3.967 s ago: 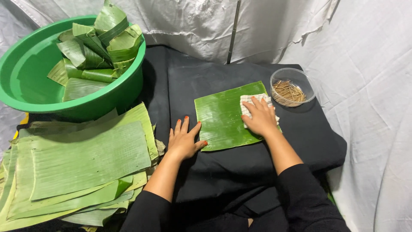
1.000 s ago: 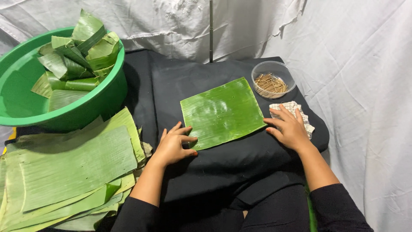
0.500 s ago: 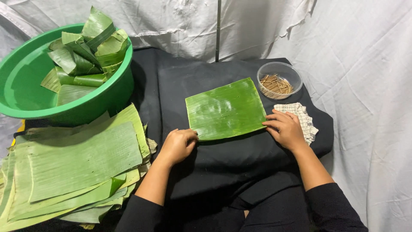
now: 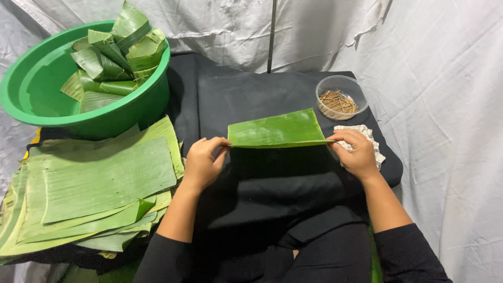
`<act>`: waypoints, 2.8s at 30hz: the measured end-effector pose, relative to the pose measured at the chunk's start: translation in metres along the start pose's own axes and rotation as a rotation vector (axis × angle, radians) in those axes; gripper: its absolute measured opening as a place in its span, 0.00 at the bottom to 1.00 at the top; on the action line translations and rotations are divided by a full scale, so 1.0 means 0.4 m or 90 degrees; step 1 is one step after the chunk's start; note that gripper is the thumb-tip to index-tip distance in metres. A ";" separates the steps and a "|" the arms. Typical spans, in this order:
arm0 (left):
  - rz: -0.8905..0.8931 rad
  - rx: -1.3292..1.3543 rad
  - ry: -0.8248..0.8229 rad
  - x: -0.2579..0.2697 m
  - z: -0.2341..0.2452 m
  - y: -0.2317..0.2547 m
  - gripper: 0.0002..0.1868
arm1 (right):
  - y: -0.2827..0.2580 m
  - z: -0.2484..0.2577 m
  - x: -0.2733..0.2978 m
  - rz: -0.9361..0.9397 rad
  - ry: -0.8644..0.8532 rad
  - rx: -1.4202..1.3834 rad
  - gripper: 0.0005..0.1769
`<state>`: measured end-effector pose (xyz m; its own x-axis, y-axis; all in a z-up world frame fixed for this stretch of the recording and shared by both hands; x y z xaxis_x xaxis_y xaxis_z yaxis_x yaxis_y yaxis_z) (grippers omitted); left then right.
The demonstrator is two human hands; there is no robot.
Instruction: Wiping a banana leaf with a cloth and rolling it into a cone shape secured with a small stick
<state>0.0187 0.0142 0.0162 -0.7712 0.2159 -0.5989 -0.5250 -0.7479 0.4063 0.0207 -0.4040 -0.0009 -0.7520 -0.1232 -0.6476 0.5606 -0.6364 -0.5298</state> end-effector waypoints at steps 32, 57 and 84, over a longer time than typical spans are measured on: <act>0.465 0.066 -0.039 -0.213 -0.182 -0.312 0.07 | 0.229 -0.322 -0.271 -0.462 0.006 -0.283 0.09; 0.441 0.021 -0.119 -0.155 -0.223 -0.277 0.27 | 0.277 -0.401 -0.212 -0.319 -0.019 0.044 0.11; 0.468 0.058 -0.111 -0.143 -0.232 -0.302 0.21 | 0.216 -0.356 -0.228 -0.303 -0.120 -0.060 0.30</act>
<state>0.1596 0.0340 -0.0627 -0.9756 -0.2163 -0.0370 0.1243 -0.6838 0.7190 0.1873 -0.3394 -0.0655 -0.9756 0.0223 -0.2183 0.1642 -0.5856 -0.7938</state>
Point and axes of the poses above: each hand's wrist, its own x-axis away from the middle knuckle, its own z-axis out of the back of the hand, y = z × x, the point moved 5 cm from there along -x, towards the middle knuckle, and after that the axes turned 1 degree about -y, right-handed, at the moved point
